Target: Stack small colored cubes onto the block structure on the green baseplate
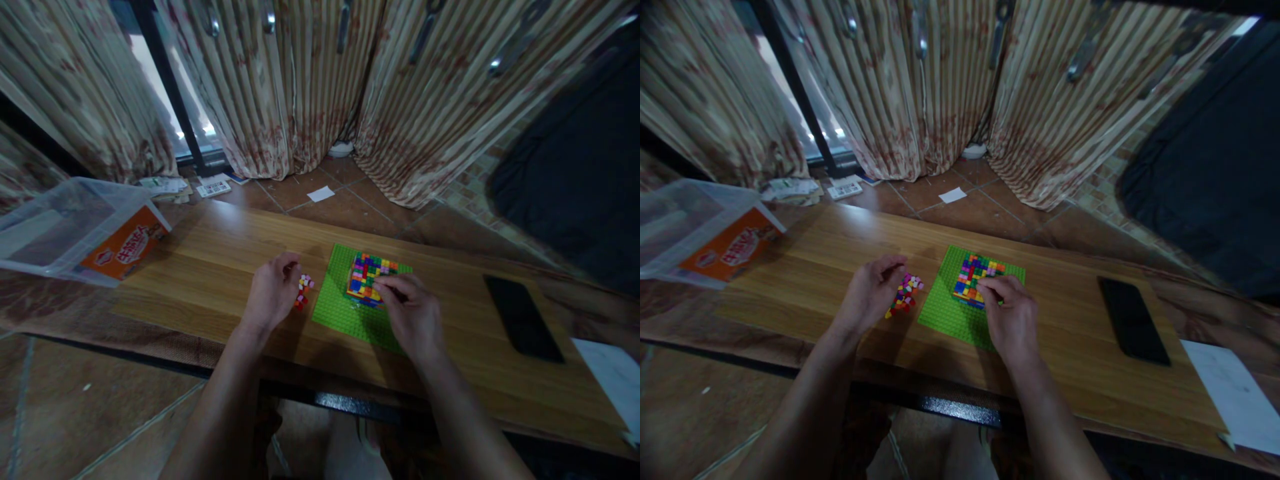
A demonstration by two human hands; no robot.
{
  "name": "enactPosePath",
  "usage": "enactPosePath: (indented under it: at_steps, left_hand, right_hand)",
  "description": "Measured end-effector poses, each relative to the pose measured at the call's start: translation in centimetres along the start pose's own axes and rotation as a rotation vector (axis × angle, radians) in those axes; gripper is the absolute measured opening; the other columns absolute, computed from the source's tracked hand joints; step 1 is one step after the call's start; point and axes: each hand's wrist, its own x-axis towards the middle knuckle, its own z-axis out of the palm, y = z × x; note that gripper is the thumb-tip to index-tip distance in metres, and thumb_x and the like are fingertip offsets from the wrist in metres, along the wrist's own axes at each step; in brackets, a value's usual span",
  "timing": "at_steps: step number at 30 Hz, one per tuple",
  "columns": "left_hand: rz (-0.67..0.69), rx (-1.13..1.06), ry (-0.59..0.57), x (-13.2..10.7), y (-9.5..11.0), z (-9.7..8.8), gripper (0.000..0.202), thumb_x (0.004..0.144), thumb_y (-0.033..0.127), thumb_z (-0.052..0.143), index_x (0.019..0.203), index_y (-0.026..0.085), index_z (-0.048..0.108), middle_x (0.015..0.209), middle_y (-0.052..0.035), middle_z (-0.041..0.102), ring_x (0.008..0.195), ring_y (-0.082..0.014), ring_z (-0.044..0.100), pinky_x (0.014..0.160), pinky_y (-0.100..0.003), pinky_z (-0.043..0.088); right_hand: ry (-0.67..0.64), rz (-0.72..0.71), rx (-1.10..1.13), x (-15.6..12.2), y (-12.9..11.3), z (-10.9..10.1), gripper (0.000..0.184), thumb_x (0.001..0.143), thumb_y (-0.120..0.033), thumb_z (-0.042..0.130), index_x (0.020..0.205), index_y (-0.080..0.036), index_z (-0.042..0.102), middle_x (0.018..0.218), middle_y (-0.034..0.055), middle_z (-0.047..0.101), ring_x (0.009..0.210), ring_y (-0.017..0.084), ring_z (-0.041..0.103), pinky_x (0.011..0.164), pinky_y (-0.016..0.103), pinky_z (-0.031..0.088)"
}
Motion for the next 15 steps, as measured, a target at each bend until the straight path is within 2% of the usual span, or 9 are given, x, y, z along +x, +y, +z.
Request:
enactPosePath:
  at_steps: [6, 15]
  left_hand:
    - [0.013, 0.015, 0.01, 0.03, 0.04, -0.07, 0.026, 0.088, 0.021, 0.052, 0.102, 0.016, 0.074, 0.094, -0.0068, 0.078, 0.084, -0.0193, 0.072, 0.078, -0.027, 0.054]
    - [0.012, 0.042, 0.002, -0.1, 0.23, -0.45, 0.027, 0.089, 0.022, 0.052, 0.104, 0.015, 0.074, 0.095, -0.007, 0.078, 0.085, -0.0195, 0.071, 0.081, -0.028, 0.054]
  right_hand:
    - [0.018, 0.03, -0.006, 0.04, 0.21, 0.19, 0.022, 0.085, -0.041, 0.067, 0.079, -0.022, 0.075, 0.083, 0.0041, 0.072, 0.075, 0.02, 0.066, 0.07, 0.033, 0.05]
    - [0.069, -0.014, -0.051, 0.13, 0.47, -0.31, 0.025, 0.089, -0.041, 0.065, 0.082, -0.02, 0.075, 0.083, 0.0042, 0.072, 0.073, 0.019, 0.064, 0.067, 0.031, 0.049]
